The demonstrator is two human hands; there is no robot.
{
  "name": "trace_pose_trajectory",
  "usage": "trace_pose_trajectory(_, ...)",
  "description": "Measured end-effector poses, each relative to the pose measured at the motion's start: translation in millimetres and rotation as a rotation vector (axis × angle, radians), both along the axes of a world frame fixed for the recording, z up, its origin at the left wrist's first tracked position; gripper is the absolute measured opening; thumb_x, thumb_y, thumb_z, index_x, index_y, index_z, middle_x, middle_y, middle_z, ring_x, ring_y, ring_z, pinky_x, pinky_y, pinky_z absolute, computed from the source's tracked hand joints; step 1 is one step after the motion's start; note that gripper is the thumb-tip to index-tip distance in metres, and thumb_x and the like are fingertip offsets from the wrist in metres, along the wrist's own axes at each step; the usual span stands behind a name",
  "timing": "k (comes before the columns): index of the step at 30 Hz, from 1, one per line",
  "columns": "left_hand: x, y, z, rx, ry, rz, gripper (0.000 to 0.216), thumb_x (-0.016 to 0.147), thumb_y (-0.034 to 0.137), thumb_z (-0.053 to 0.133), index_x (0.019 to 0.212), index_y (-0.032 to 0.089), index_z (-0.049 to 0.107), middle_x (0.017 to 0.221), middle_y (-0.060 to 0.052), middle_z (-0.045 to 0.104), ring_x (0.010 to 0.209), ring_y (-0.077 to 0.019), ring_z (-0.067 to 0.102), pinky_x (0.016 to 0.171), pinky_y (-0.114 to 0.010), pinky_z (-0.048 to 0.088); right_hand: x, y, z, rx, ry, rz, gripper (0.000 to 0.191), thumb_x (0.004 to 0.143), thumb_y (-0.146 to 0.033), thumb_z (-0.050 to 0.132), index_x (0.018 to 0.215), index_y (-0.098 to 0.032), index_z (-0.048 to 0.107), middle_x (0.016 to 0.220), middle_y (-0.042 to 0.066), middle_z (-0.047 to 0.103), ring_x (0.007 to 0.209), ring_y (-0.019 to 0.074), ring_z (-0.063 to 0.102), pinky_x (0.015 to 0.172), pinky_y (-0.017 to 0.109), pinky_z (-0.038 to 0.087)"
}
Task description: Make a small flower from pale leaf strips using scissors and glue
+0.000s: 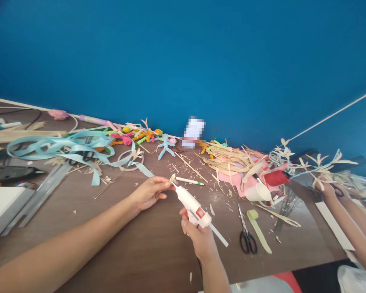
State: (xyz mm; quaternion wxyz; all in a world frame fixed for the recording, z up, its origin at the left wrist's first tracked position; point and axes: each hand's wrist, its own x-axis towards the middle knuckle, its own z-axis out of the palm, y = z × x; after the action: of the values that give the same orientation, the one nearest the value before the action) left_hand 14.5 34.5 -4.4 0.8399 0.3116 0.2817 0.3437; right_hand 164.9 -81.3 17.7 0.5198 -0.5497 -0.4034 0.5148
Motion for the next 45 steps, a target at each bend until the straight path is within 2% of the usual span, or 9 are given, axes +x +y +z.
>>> trace_pose_trajectory(19,1,0,-0.6,0.009,-0.001,0.007,0.02,0.059,0.024,0.071,0.074,0.011,0.066,0.081,-0.01,0.068,0.082,-0.0184,0.062,0.045,-0.013,0.048,0,7,-4.1,-0.043,-0.003,-0.03,0.016,0.066,-0.027,0.061,0.078,-0.017,0.056,0.057,-0.004,0.044,0.045,0.0077,0.038,0.045,0.023,0.028)
trace_pose_trajectory(30,1,0,-0.1,0.014,0.014,-0.001,0.022,0.058,0.026,0.072,0.074,0.011,0.066,0.082,-0.01,0.067,0.082,-0.0182,0.061,0.044,-0.013,0.047,1,6,-3.9,-0.058,0.002,0.014,0.016,0.068,-0.027,0.061,0.079,-0.016,0.055,0.056,-0.004,0.043,0.046,0.0084,0.037,0.046,0.024,0.026)
trace_pose_trajectory(32,0,0,-0.1,0.021,0.016,-0.003,0.022,0.06,0.026,0.07,0.075,0.011,0.066,0.085,-0.011,0.067,0.085,-0.0191,0.061,0.045,-0.013,0.046,1,5,-1.5,-0.022,0.017,0.021,0.015,0.07,-0.026,0.06,0.081,-0.017,0.054,0.054,-0.004,0.042,0.046,0.0088,0.037,0.046,0.024,0.026)
trace_pose_trajectory(34,0,0,-0.5,0.028,0.014,-0.008,0.021,0.062,0.027,0.069,0.076,0.011,0.066,0.089,-0.011,0.066,0.089,-0.0204,0.06,0.045,-0.012,0.046,3,6,3.1,0.068,0.035,-0.019,0.014,0.072,-0.025,0.058,0.082,-0.018,0.053,0.055,-0.004,0.042,0.047,0.0091,0.038,0.047,0.025,0.026)
trace_pose_trajectory(38,-1,1,-2.0,0.002,-0.015,-0.018,0.016,0.065,0.024,0.067,0.076,0.012,0.065,0.09,-0.011,0.066,0.093,-0.0213,0.059,0.045,-0.011,0.045,4,14,13.1,0.209,-0.035,-0.191,0.011,0.072,-0.021,0.057,0.081,-0.02,0.05,0.063,-0.003,0.047,0.052,0.0098,0.04,0.05,0.025,0.03)
trace_pose_trajectory(42,-2,2,-2.3,-0.092,-0.125,-0.03,0.012,0.067,0.019,0.066,0.075,0.011,0.064,0.09,-0.01,0.065,0.092,-0.0201,0.06,0.043,-0.01,0.044,-5,30,11.7,0.16,-0.145,-0.319,0.016,0.068,-0.018,0.06,0.08,-0.021,0.049,0.081,-0.001,0.056,0.058,0.0101,0.045,0.054,0.025,0.036)
trace_pose_trajectory(45,-4,3,-1.1,-0.161,-0.203,-0.04,0.008,0.068,0.016,0.064,0.074,0.011,0.062,0.088,-0.01,0.065,0.089,-0.0193,0.061,0.042,-0.01,0.045,-17,42,4.4,0.075,-0.145,-0.332,0.018,0.066,-0.019,0.061,0.079,-0.021,0.049,0.082,-0.001,0.059,0.059,0.0101,0.049,0.057,0.025,0.039)
